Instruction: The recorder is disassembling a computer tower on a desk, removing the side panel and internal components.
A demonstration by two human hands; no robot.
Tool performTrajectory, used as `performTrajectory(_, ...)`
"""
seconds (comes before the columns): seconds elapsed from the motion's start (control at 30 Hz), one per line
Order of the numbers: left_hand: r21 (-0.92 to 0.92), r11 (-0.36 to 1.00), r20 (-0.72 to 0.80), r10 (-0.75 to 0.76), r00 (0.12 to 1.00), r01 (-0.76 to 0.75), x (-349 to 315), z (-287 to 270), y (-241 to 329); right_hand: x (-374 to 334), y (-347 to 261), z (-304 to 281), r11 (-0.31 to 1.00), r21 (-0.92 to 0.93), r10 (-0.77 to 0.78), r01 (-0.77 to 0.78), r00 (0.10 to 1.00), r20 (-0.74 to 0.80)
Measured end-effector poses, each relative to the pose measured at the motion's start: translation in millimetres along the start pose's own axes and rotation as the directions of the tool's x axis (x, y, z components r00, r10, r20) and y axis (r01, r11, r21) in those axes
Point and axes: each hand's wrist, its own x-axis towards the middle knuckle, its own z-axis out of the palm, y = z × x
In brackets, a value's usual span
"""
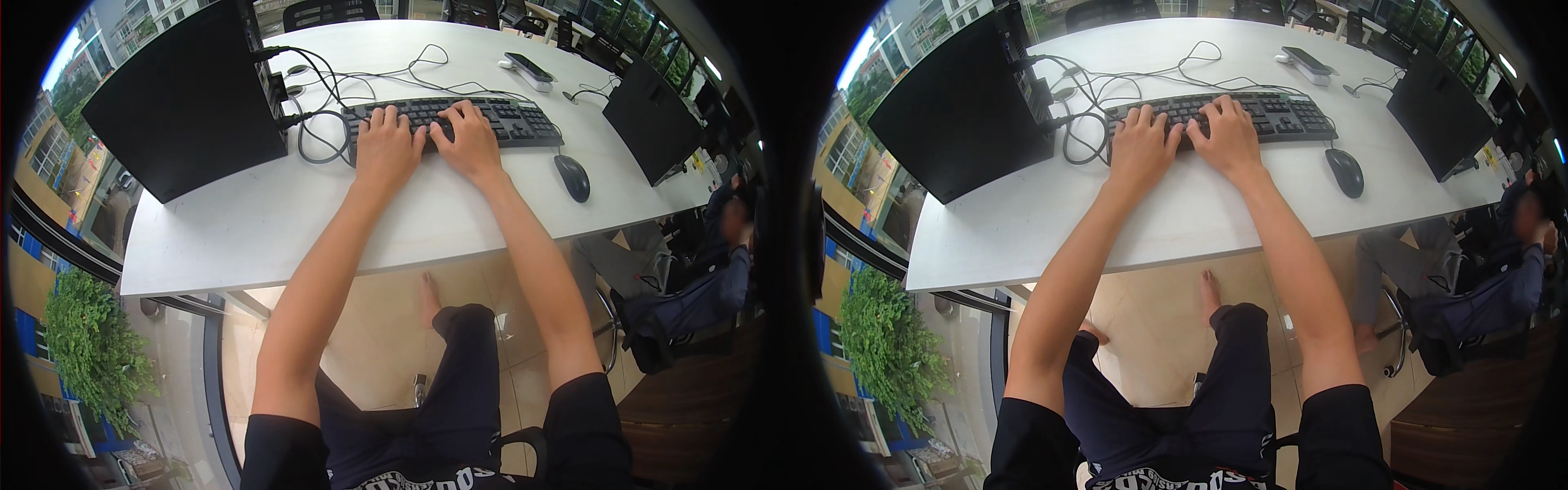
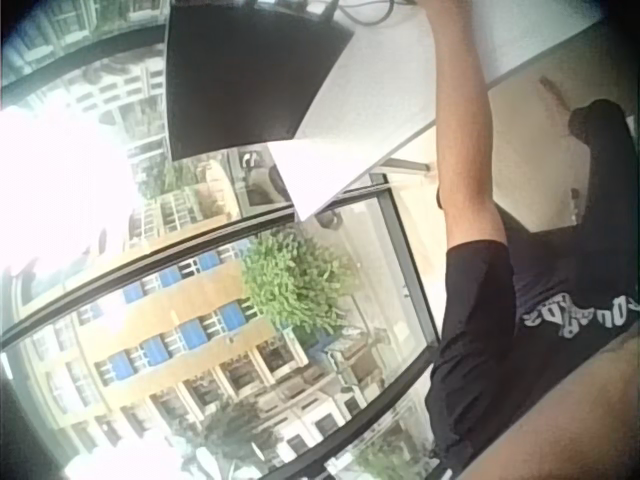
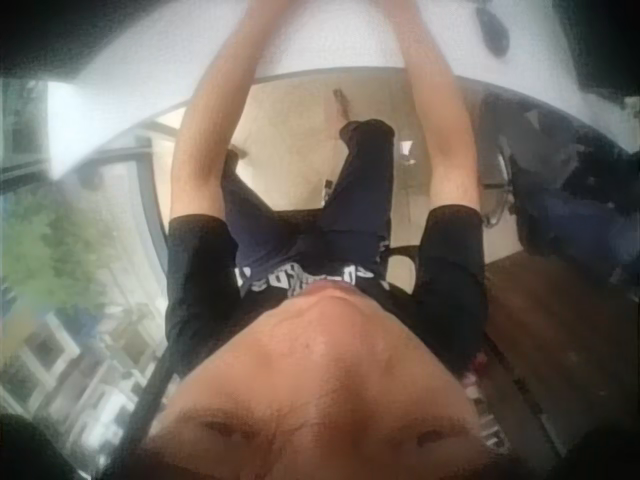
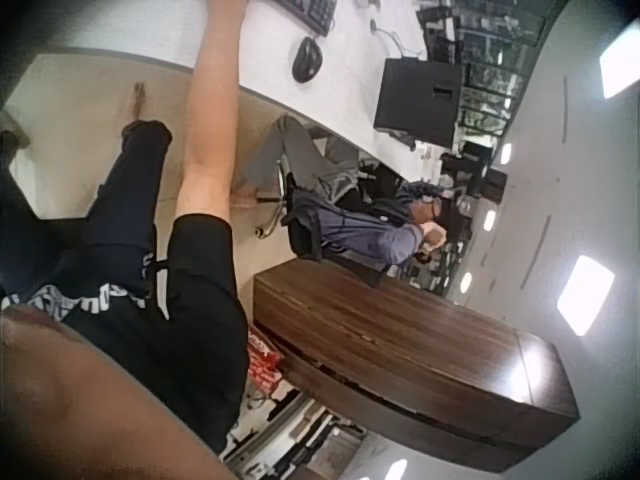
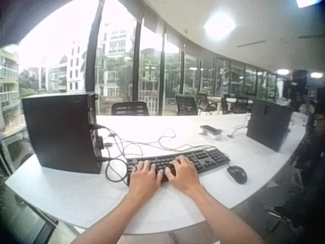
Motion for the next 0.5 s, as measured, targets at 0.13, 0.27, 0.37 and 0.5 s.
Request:
performTrajectory(0.13, -0.071, 0.997, -0.029, -0.001, 1.000, -0.001, -1.0, 2.1, -2.3, 1.8, -1.2, -2.6, 0.998, 0.044, -0.040, 0.041, 0.999, -0.023)
performTrajectory(0.27, -0.028, 0.999, 0.015, 0.027, 1.000, -0.027, -2.4, 0.1, 0.6, 1.4, 0.6, -1.5, 0.996, 0.022, -0.085, 0.087, 0.992, -0.098)
performTrajectory(0.37, -0.026, 0.999, -0.047, 0.046, 0.998, -0.047, -4.0, -0.4, 0.7, 3.3, 6.3, -2.5, 0.993, 0.108, -0.032, 0.055, 0.978, -0.205)
performTrajectory(0.5, -0.083, 0.995, -0.031, 0.054, 0.998, -0.056, -3.9, -1.5, 2.2, 3.9, 11.5, -4.4, 0.981, 0.168, -0.051, 0.100, 0.961, -0.271)
